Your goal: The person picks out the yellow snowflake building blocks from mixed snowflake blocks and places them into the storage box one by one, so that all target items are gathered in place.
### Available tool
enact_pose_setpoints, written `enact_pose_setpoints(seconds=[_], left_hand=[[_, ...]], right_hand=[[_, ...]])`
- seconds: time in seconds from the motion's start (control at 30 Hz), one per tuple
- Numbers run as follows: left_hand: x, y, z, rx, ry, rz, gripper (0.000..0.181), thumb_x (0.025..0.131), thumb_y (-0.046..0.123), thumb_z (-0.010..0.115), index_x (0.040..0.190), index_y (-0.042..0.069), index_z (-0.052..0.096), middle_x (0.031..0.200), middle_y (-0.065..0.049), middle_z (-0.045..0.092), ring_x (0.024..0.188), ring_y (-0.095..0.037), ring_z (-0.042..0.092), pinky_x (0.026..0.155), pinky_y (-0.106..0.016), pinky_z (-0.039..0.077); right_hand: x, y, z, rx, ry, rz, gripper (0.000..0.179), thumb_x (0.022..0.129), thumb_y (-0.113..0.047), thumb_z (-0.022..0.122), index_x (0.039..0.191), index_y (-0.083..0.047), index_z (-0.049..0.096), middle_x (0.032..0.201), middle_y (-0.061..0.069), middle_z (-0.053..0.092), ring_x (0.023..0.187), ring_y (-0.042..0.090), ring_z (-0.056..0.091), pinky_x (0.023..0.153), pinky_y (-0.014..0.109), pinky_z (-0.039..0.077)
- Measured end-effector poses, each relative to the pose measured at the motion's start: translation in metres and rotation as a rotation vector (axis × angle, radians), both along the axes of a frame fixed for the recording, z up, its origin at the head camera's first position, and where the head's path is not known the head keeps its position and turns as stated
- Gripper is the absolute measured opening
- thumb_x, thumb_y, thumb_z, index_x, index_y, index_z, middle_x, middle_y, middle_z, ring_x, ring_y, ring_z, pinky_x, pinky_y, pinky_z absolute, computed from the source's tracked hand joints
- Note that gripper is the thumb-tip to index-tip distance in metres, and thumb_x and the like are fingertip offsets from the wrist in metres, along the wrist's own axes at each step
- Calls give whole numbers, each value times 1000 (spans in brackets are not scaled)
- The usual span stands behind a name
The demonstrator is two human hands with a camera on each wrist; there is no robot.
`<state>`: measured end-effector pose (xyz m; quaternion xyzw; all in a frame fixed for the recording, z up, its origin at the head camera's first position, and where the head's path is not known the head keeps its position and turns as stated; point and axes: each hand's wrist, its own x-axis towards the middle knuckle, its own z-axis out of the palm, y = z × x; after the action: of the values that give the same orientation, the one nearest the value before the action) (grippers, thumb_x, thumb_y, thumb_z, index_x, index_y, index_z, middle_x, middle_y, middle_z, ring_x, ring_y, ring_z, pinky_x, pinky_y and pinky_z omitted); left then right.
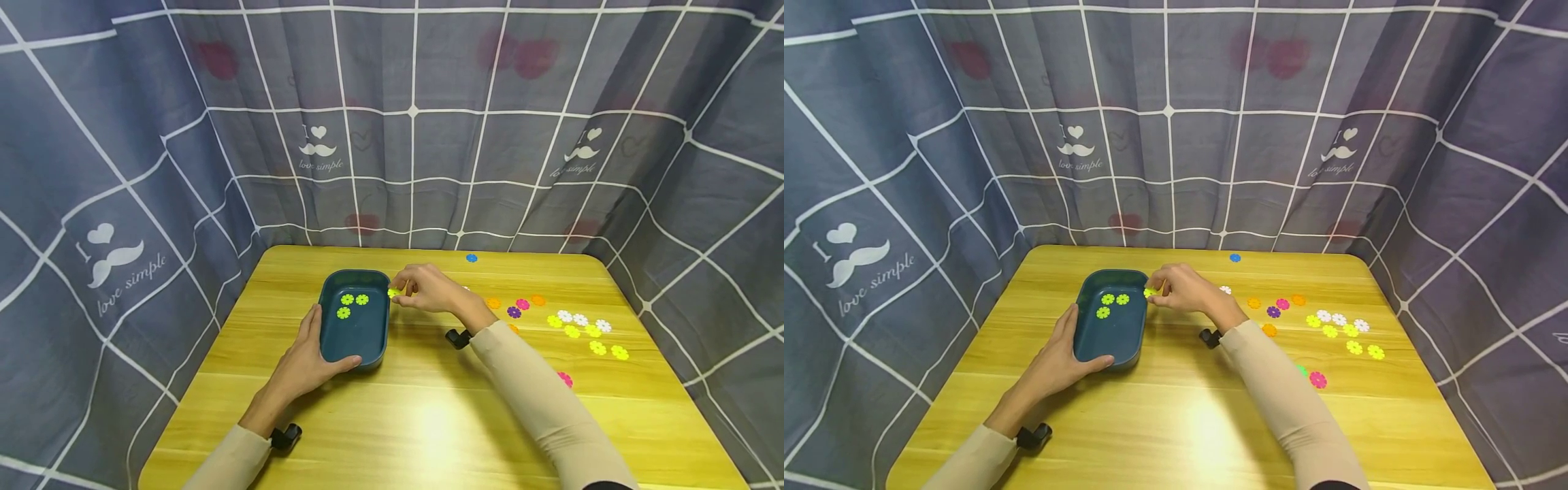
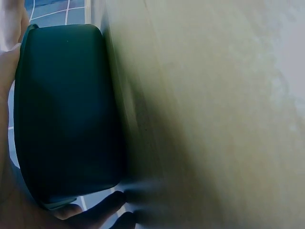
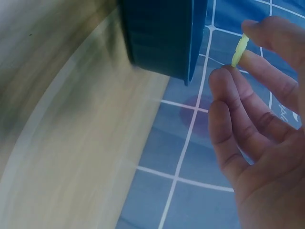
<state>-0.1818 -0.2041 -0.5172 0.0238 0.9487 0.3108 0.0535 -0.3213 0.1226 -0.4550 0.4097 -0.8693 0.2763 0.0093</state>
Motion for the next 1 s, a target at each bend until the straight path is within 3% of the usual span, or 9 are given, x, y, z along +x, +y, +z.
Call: enact_pose_setpoints(seconds=[0.2,0.7,1.0], left_hand=[[1,0,-1,-8,-8,1,159,83,94,83,189,18,-7,199,-12,-2,169,-55,46,129,-79,47],[0,0,-2,3,2,-2,159,83,93,83,189,16,-6,199,-13,-1,166,-57,48,126,-81,48],[-1,0,-2,4,-1,-6,154,88,83,87,189,19,-9,199,-12,-3,168,-56,46,128,-80,47]], right_hand=[[-2,-10,2,10,1,-8,25,105,-25,89,127,-15,89,119,5,85,87,10,78,86,29,67],[-10,-37,4,28,-17,12,26,106,-29,86,129,-15,89,120,4,84,90,10,76,87,28,65],[-12,-48,4,41,-43,11,26,107,-29,87,130,-17,89,116,4,81,94,12,76,88,28,65]])
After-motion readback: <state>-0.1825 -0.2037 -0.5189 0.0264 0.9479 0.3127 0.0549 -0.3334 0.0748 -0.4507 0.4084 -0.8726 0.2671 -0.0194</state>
